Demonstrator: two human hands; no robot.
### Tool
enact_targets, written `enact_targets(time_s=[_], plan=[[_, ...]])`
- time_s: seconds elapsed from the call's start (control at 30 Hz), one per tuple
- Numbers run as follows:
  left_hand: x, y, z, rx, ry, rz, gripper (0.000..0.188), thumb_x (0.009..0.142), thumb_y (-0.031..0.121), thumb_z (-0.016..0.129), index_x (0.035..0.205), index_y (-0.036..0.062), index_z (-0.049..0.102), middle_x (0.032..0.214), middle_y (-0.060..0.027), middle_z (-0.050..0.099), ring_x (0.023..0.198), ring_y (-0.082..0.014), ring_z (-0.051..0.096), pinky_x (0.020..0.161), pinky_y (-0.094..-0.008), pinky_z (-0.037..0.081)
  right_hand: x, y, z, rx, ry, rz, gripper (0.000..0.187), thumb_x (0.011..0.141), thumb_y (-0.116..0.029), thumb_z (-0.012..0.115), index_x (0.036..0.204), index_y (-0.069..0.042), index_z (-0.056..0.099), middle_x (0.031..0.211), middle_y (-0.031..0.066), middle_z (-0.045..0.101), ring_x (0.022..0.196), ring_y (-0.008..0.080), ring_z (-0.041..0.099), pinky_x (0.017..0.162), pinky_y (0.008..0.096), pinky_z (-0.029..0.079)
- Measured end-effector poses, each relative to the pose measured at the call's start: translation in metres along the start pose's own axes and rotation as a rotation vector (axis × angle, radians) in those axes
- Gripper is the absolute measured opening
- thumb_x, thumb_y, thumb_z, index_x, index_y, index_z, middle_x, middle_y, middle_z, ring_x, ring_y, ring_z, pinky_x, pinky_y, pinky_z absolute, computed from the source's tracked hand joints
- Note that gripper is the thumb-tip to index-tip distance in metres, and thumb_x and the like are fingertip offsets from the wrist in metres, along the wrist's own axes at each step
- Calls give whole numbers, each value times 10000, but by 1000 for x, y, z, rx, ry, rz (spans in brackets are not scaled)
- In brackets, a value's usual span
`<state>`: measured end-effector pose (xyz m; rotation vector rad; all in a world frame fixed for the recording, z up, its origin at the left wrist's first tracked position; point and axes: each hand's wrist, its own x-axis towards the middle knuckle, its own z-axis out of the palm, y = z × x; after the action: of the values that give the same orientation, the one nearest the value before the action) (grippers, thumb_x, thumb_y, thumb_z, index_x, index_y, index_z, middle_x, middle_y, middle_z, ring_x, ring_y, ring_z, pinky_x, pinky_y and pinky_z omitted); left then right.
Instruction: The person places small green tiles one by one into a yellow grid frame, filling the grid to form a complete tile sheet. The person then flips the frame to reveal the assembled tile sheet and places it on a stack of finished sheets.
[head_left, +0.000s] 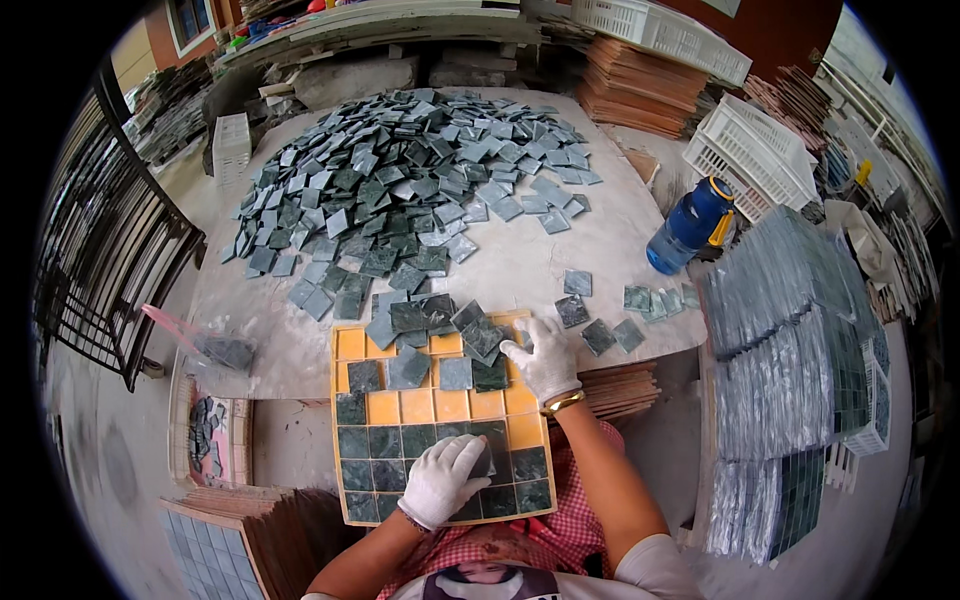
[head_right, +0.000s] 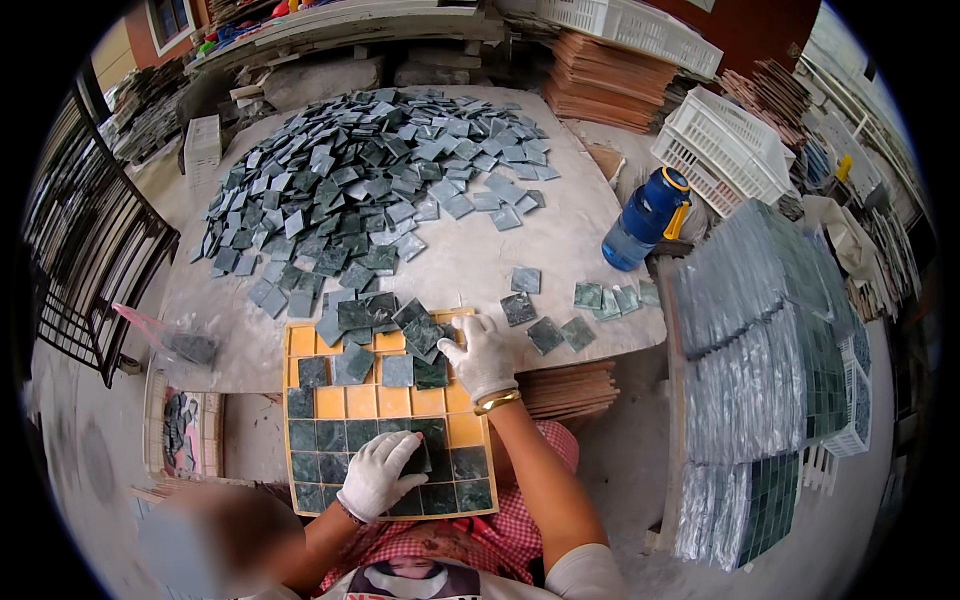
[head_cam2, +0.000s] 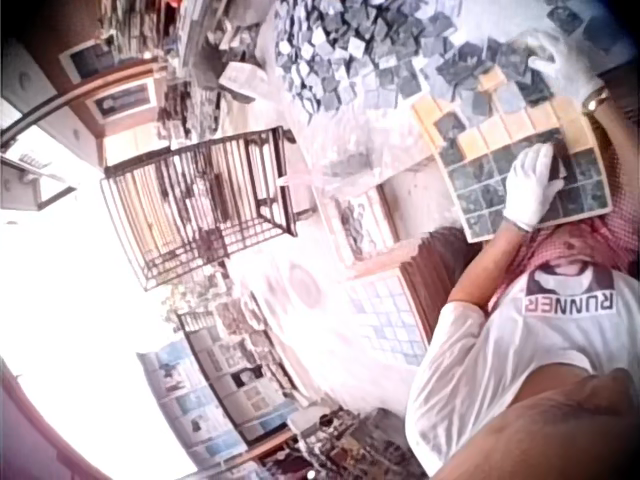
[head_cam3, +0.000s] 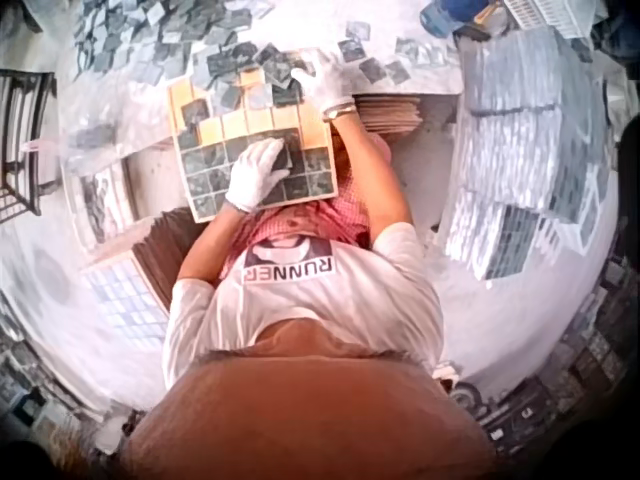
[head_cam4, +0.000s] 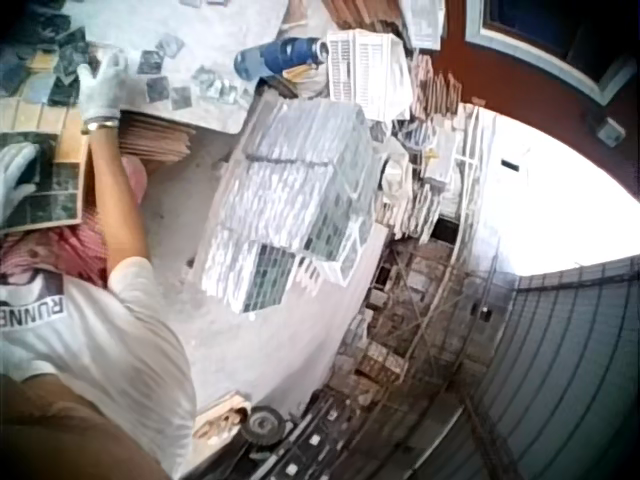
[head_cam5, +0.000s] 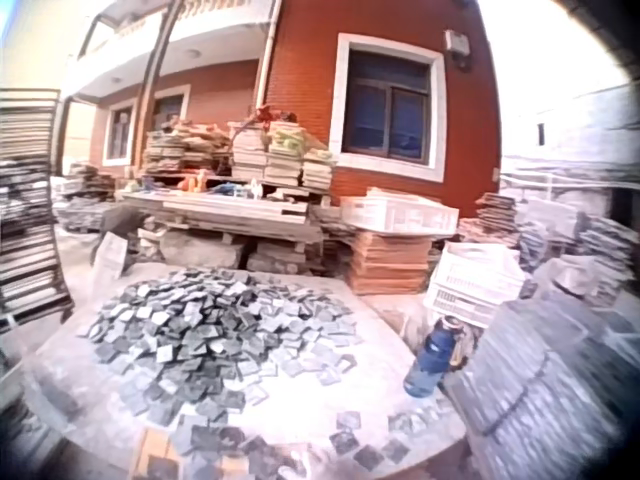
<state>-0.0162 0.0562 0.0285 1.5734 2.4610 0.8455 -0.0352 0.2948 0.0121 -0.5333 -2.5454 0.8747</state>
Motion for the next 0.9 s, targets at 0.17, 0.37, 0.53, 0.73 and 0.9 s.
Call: enact_targets(time_s=[0.17, 0.37, 0.53, 0.73, 0.9], plan=[[4, 4, 14, 81, -28, 54, 614, 633, 250, 755, 1161, 36, 527, 1083, -112, 595, 974, -295, 579, 801, -380, 502, -26, -40, 2, -361, -242, 102, 720, 659, -463, 760, 1212, -94, 482, 1019, 117, 535, 891, 281, 594, 723, 391, 521], [3, 1, 1, -1, 22, 26, 604, 608, 224, 763, 1137, 34, 543, 1064, -114, 604, 961, -298, 576, 816, -388, 493, -35, -43, 17, -340, -159, 106, 753, 676, -324, 769, 1294, -111, 396, 1156, 158, 476, 996, 355, 563, 791, 419, 514], [0, -4, -6, 2, 103, 16, 594, 607, 200, 758, 1139, 52, 538, 1061, -95, 598, 953, -285, 570, 816, -395, 483, -48, -23, -11, -141, -320, -47, 675, 694, -158, 713, 1288, -109, 397, 1170, 129, 508, 1072, 346, 520, 894, 424, 467], [19, -15, -7, -31, 104, -72, 561, 631, 206, 756, 1130, 49, 555, 1045, -114, 609, 977, -304, 562, 830, -393, 474, -68, 10, -50, -107, -498, -313, 575, 718, -102, 680, 1247, -114, 453, 1188, 98, 535, 1131, 303, 493, 922, 396, 458], [45, -28, 0, -27, 127, -71, 556, 658, 223, 751, 1149, 53, 554, 1077, -125, 606, 993, -326, 551, 861, -407, 458, -78, 12, -52, -25, -567, -243, 526, 724, -141, 691, 1215, -123, 505, 1123, 94, 573, 1095, 294, 520, 906, 392, 461]])
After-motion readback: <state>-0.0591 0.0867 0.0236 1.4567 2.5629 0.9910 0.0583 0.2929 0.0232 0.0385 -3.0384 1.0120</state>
